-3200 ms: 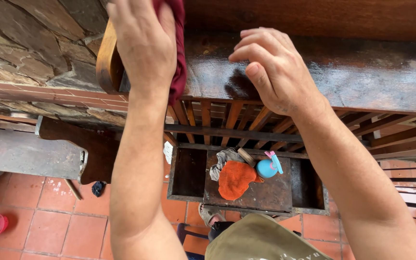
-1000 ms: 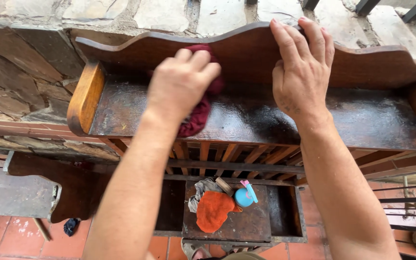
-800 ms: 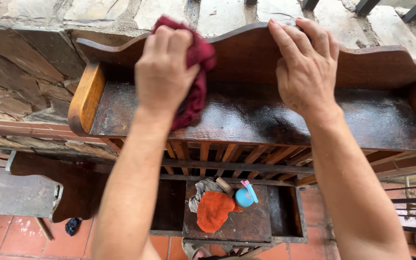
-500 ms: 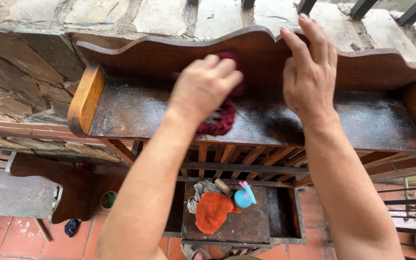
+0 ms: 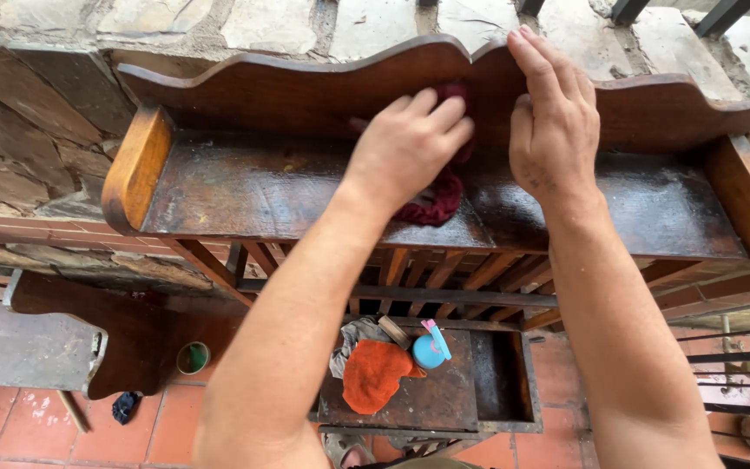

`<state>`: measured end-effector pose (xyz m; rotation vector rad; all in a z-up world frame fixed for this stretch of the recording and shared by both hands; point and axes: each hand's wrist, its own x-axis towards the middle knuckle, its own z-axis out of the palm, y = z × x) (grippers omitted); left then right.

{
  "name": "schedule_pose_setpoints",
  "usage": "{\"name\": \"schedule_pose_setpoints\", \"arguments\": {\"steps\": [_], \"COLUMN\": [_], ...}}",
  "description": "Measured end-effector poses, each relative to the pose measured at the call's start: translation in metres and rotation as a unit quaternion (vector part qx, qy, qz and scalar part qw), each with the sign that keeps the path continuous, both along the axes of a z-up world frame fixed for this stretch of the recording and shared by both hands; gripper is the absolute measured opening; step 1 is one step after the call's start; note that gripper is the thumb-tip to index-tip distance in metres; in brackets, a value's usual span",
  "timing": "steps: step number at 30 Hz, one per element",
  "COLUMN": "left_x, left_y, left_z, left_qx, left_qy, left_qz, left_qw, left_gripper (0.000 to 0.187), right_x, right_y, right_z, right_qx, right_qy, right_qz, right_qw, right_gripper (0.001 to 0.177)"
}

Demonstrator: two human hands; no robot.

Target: Cleaning a wooden shelf with a cloth.

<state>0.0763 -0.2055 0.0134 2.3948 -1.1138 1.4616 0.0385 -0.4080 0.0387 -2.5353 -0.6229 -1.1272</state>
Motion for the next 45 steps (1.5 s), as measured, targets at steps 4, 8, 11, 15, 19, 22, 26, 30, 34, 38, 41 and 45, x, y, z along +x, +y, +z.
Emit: {"name": "schedule_pose_setpoints", "arguments": {"steps": [4,8,11,15,19,22,26,30,34,38,41,45], "left_x": [-0.002,-0.001,-0.013,-0.008,-0.006,0.0,0.009,-0.003,-0.007,0.0,0.003,-0.006], "left_y": [0.041,0.062,0.031,-0.02,-0.016,0.012,0.026,-0.036,-0.06,-0.034,-0.003,0.002], "left_z": [0.005,0.016,0.038,0.018,0.003,0.014,0.023,0.034,0.009,0.002,0.014,0.033], "left_qx": [0.088,0.119,-0.042,-0.103,0.022,0.105,0.123,-0.14,-0.077,0.041,0.119,0.037], "left_qy": [0.037,0.03,0.007,-0.014,0.009,0.037,0.028,0.025,0.008,0.017,0.016,0.02], "left_qz": [0.019,0.098,0.053,0.065,-0.034,0.026,0.076,0.005,0.02,-0.001,0.073,0.078], "left_qw": [0.995,0.988,0.998,0.992,0.999,0.993,0.989,0.99,0.997,0.999,0.99,0.996], "left_gripper": [0.013,0.007,0.01,0.012,0.005,0.008,0.008,0.034,0.025,0.019,0.022,0.041], "right_x": [-0.004,-0.005,-0.001,-0.003,-0.004,-0.004,-0.002,-0.003,-0.005,-0.009,-0.007,-0.005], "right_y": [-0.013,-0.033,-0.033,-0.033,-0.049,-0.057,-0.053,-0.053,-0.059,-0.061,-0.067,-0.091], "right_z": [0.002,-0.002,-0.008,-0.009,-0.015,-0.02,-0.018,-0.015,-0.015,-0.01,-0.011,-0.007], "right_qx": [-0.022,-0.046,-0.03,-0.027,-0.06,-0.079,-0.049,-0.01,-0.007,-0.021,-0.029,-0.089], "right_qy": [-0.009,0.012,0.003,-0.017,-0.031,-0.035,-0.032,-0.013,-0.005,0.011,0.015,-0.002], "right_qz": [0.012,0.011,-0.001,-0.032,-0.046,-0.059,-0.057,-0.038,-0.035,-0.029,-0.035,-0.093], "right_qw": [1.0,0.999,1.0,0.999,0.997,0.995,0.997,0.999,0.999,0.999,0.999,0.992], "right_gripper": [0.061,0.059,0.057,0.054,0.055,0.056,0.057,0.057,0.059,0.062,0.06,0.051]}}
